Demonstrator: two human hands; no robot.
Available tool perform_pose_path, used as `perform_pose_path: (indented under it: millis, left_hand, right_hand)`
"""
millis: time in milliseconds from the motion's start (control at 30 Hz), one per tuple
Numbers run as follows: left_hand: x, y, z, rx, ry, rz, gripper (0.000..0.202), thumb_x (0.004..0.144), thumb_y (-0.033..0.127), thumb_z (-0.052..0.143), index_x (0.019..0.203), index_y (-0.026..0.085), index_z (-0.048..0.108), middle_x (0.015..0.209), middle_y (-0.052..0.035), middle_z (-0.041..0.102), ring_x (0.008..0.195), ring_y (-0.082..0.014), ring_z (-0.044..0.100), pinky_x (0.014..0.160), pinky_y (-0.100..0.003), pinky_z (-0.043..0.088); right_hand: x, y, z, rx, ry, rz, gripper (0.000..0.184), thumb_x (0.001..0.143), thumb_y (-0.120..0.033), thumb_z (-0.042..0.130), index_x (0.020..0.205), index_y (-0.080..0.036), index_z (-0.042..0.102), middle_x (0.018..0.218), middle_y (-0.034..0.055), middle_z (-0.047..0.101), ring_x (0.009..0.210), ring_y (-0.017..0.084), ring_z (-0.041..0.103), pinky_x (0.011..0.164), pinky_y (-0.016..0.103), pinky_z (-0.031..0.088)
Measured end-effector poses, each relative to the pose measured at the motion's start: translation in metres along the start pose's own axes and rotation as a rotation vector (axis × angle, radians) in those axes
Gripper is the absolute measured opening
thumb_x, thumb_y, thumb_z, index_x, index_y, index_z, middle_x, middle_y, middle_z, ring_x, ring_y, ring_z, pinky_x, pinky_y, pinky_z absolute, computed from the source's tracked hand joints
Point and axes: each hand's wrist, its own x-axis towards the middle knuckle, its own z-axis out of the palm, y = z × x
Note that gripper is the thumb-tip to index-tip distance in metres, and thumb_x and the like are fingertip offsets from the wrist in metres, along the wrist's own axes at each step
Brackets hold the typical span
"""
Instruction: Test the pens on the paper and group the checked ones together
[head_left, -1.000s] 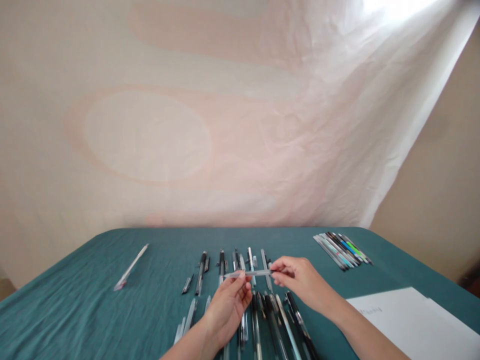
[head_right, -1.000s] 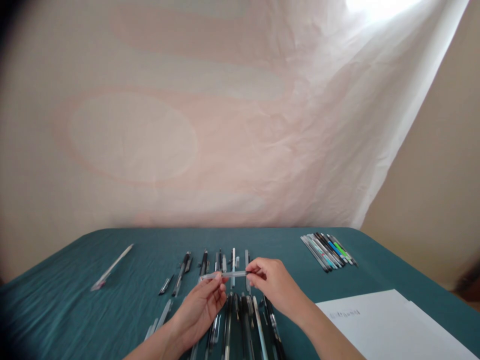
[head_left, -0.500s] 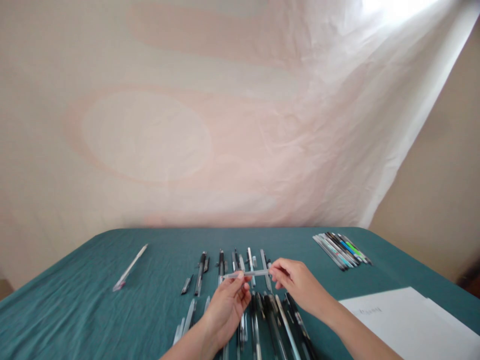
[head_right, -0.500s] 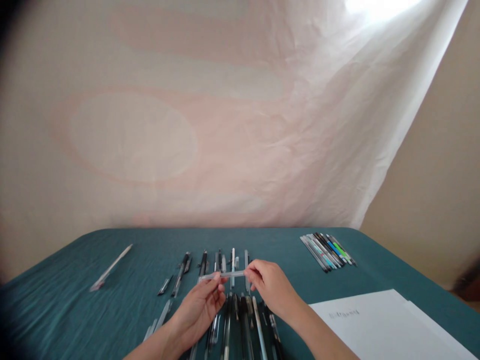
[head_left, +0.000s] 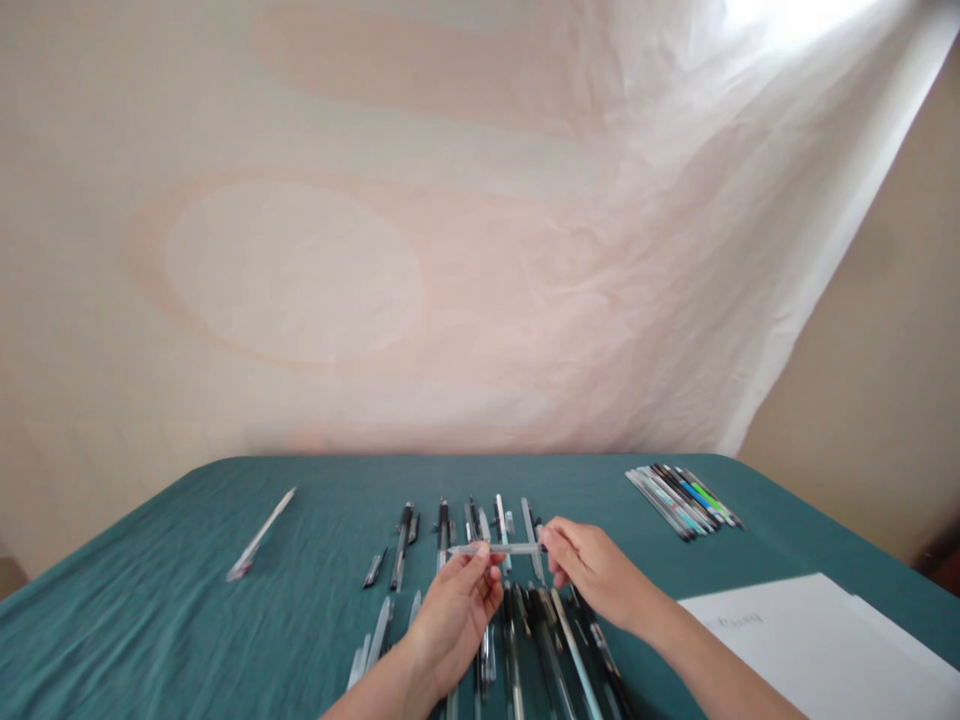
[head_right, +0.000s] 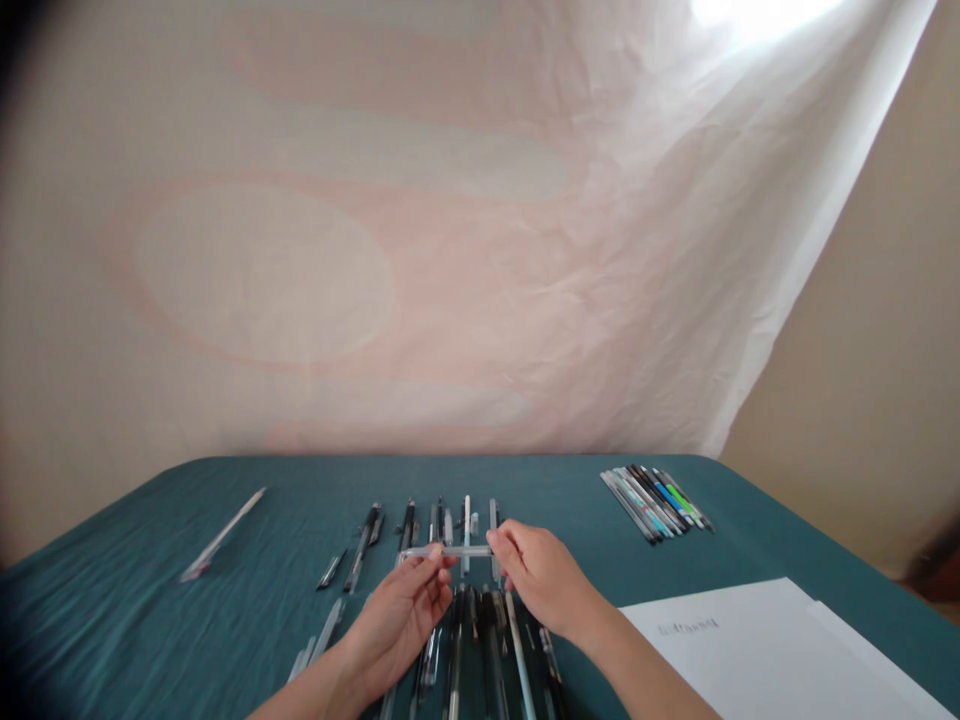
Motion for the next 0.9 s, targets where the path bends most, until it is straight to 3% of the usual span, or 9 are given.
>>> perform_pose_path:
  millis: [100, 233, 533, 733, 900]
  left_hand:
    - [0.0, 0.0, -0.001, -0.005, -0.006, -0.002, 0.01, 0.084, 0.011, 0.051, 0.076, 0.011, 0.057, 0.076, -0.0072, 0.062, 0.055, -0.0068, 0.056, 0.054, -0.019, 0.052]
    - [0.0, 0.0, -0.001, -0.008, -0.008, -0.001, 0.009, 0.083, 0.01, 0.051, 0.076, 0.011, 0.057, 0.075, -0.0068, 0.062, 0.055, -0.0069, 0.056, 0.054, -0.019, 0.051]
    - [-0.001, -0.001, -0.001, 0.001, -0.013, 0.008, 0.01, 0.084, 0.009, 0.05, 0.077, 0.011, 0.057, 0.075, -0.0065, 0.062, 0.055, -0.0068, 0.056, 0.054, -0.019, 0.052]
    - [0.002, -0.003, -0.004, -0.001, -0.029, 0.009, 0.006, 0.083, 0.012, 0.052, 0.078, 0.012, 0.056, 0.076, -0.0055, 0.061, 0.056, -0.0068, 0.056, 0.055, -0.018, 0.051]
    - [0.001, -0.002, -0.004, -0.001, -0.031, 0.009, 0.006, 0.082, 0.011, 0.053, 0.077, 0.012, 0.056, 0.075, -0.005, 0.061, 0.056, -0.0068, 0.056, 0.056, -0.019, 0.051]
  right_hand:
    - [-0.003, -0.005, -0.011, -0.036, -0.008, -0.074, 0.02, 0.084, -0.038, 0.046, 0.091, -0.02, 0.049, 0.078, 0.0005, 0.06, 0.066, 0.013, 0.057, 0.059, 0.022, 0.04]
    - [-0.003, -0.003, -0.015, -0.14, 0.007, -0.102, 0.01, 0.084, -0.03, 0.048, 0.084, -0.021, 0.051, 0.078, -0.0001, 0.059, 0.069, 0.014, 0.054, 0.063, 0.023, 0.039]
    - [0.0, 0.004, -0.003, -0.242, 0.029, -0.083, 0.038, 0.092, -0.037, 0.028, 0.067, -0.019, 0.051, 0.06, -0.0008, 0.057, 0.058, 0.013, 0.053, 0.058, 0.023, 0.036]
    - [-0.002, -0.004, -0.01, -0.185, -0.006, -0.121, 0.014, 0.083, -0.034, 0.05, 0.084, -0.02, 0.052, 0.075, -0.0008, 0.06, 0.065, 0.013, 0.054, 0.059, 0.022, 0.037]
    - [0.0, 0.0, -0.005, -0.289, 0.002, -0.141, 0.024, 0.088, -0.034, 0.04, 0.072, -0.019, 0.051, 0.067, -0.001, 0.056, 0.062, 0.013, 0.052, 0.058, 0.022, 0.035]
